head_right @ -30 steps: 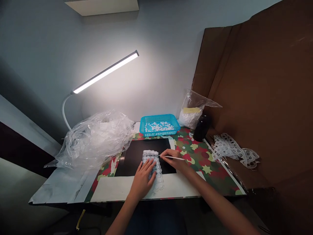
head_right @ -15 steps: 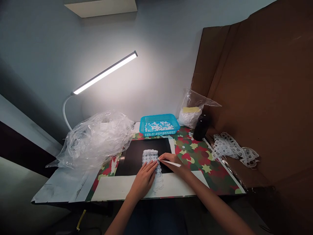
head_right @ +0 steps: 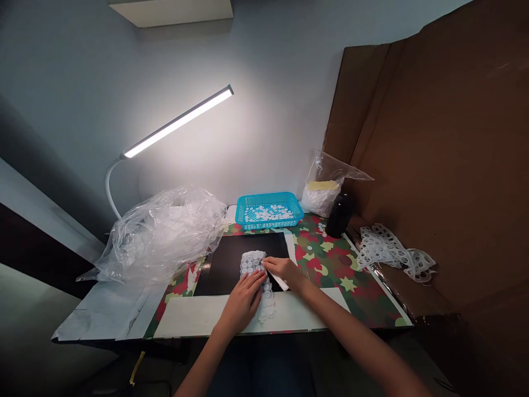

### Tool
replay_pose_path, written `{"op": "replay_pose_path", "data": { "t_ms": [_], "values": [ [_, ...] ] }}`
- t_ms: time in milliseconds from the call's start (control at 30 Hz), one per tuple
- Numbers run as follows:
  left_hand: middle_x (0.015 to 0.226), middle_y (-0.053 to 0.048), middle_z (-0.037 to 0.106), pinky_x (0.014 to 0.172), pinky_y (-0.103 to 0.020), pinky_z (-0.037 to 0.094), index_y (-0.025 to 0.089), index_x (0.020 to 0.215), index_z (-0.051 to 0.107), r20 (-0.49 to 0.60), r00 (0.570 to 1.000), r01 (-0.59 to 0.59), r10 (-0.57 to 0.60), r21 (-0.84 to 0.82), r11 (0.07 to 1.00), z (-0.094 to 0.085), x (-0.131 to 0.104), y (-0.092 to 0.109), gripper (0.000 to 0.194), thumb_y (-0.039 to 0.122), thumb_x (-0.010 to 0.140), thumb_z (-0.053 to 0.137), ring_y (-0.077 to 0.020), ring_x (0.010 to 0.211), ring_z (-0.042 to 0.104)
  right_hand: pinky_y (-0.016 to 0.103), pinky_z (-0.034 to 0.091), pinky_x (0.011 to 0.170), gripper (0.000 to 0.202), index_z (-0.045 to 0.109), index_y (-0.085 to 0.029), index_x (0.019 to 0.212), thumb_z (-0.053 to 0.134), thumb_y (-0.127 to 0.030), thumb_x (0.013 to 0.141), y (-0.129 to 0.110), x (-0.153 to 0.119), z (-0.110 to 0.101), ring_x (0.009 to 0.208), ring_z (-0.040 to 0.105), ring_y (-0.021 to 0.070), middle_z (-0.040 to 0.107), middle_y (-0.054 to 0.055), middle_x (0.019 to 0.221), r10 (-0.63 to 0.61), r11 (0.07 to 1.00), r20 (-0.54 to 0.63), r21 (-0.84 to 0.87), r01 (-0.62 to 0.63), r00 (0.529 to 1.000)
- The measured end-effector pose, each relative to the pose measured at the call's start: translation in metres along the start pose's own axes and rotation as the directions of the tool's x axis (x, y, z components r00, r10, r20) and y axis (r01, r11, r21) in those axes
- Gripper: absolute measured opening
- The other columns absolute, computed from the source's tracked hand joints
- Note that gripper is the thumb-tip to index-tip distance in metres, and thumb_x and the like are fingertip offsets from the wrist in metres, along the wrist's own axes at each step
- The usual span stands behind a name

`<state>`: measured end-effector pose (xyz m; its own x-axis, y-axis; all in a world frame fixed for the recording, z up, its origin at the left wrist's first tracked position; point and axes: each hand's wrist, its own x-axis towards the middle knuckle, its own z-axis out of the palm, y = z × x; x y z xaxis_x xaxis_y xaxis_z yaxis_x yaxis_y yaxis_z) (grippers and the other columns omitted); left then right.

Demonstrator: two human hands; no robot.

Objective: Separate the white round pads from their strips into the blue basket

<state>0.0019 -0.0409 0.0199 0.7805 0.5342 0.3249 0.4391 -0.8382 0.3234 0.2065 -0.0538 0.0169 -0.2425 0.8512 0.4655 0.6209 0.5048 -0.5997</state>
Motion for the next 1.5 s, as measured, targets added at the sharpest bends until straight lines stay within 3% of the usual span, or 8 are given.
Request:
{"op": "replay_pose_path", "data": {
  "t_ms": [100,300,433,700,967,1233,1500],
  "values": [
    [0.138,-0.002,0.048,0.111,-0.042,0.028,0.024,0.134,0.042,-0.002,1.0,0.002,-0.002,-0.002,1.0,0.0,0.0,0.001,0.041,0.019,0.094,0.035,-0.0168,0.131,0.037,0.037,0.051,0.087,0.026,0.062,-0.023,0.108,0.044,-0.022,0.09,-0.004,0.007,-0.001,0.103,0.061,0.023,0.064,0.008,0.111,0.008,1.0,-0.024,-0.008,-0.009,1.0],
    [0.137,-0.001,0.049,0.111,-0.042,0.029,0.024,0.133,0.043,-0.004,1.0,0.013,-0.013,-0.001,1.0,-0.001,0.0,0.002,0.041,0.019,0.093,0.036,-0.0167,0.13,0.039,0.027,0.052,0.069,0.024,0.065,-0.021,0.088,0.045,-0.032,0.093,-0.018,0.005,-0.021,0.076,0.065,0.0181,0.067,0.004,0.086,0.081,0.995,-0.008,0.053,-0.081,0.997],
    [0.136,-0.001,0.05,0.11,-0.042,0.031,0.024,0.132,0.044,-0.005,1.0,0.012,-0.012,-0.007,1.0,0.0,0.0,0.002,0.04,0.019,0.093,0.037,-0.0172,0.129,0.041,0.027,0.051,0.064,0.019,0.065,-0.02,0.084,0.053,-0.035,0.089,-0.022,-0.001,-0.03,0.072,0.064,0.0172,0.067,0.003,0.081,0.136,0.987,-0.042,0.09,-0.132,0.99],
    [0.137,-0.004,0.049,0.11,-0.042,0.031,0.023,0.13,0.047,-0.027,1.0,0.012,-0.012,0.007,1.0,0.003,-0.002,-0.001,0.04,0.018,0.091,0.041,-0.0186,0.128,0.042,0.028,0.052,0.068,0.017,0.064,-0.02,0.085,0.054,-0.033,0.089,-0.028,0.002,-0.005,0.077,0.065,0.017,0.068,0.004,0.083,0.169,0.973,-0.082,0.173,-0.153,0.982],
    [0.15,-0.009,0.026,0.104,-0.058,0.03,0.029,0.129,0.048,-0.129,0.99,0.069,-0.056,0.094,0.993,0.009,-0.004,-0.003,0.041,0.019,0.089,0.047,-0.0328,0.139,0.016,0.027,0.052,0.068,0.017,0.062,-0.02,0.085,0.052,-0.033,0.089,-0.033,-0.001,-0.003,0.077,0.064,0.0168,0.066,0.005,0.084,0.218,0.965,-0.157,0.185,-0.188,0.963],
    [0.13,-0.007,0.052,0.105,-0.051,0.034,0.025,0.123,0.053,-0.123,0.991,0.057,-0.049,0.064,0.996,0.002,-0.003,0.001,0.035,0.02,0.089,0.047,-0.0247,0.124,0.044,0.028,0.052,0.073,0.024,0.065,-0.02,0.087,0.05,-0.038,0.091,-0.027,0.001,-0.002,0.081,0.064,0.0174,0.066,0.005,0.088,0.151,0.972,-0.041,0.189,-0.141,0.988],
    [0.127,-0.006,0.056,0.104,-0.049,0.037,0.024,0.12,0.055,-0.127,0.991,0.053,-0.047,0.042,0.998,0.001,-0.002,0.003,0.032,0.021,0.089,0.046,-0.0246,0.121,0.047,0.027,0.051,0.076,0.027,0.064,-0.019,0.092,0.044,-0.037,0.095,-0.03,0.001,-0.005,0.084,0.063,0.0175,0.064,0.006,0.094,0.078,0.987,0.038,0.136,-0.083,0.996]
  ]
}}
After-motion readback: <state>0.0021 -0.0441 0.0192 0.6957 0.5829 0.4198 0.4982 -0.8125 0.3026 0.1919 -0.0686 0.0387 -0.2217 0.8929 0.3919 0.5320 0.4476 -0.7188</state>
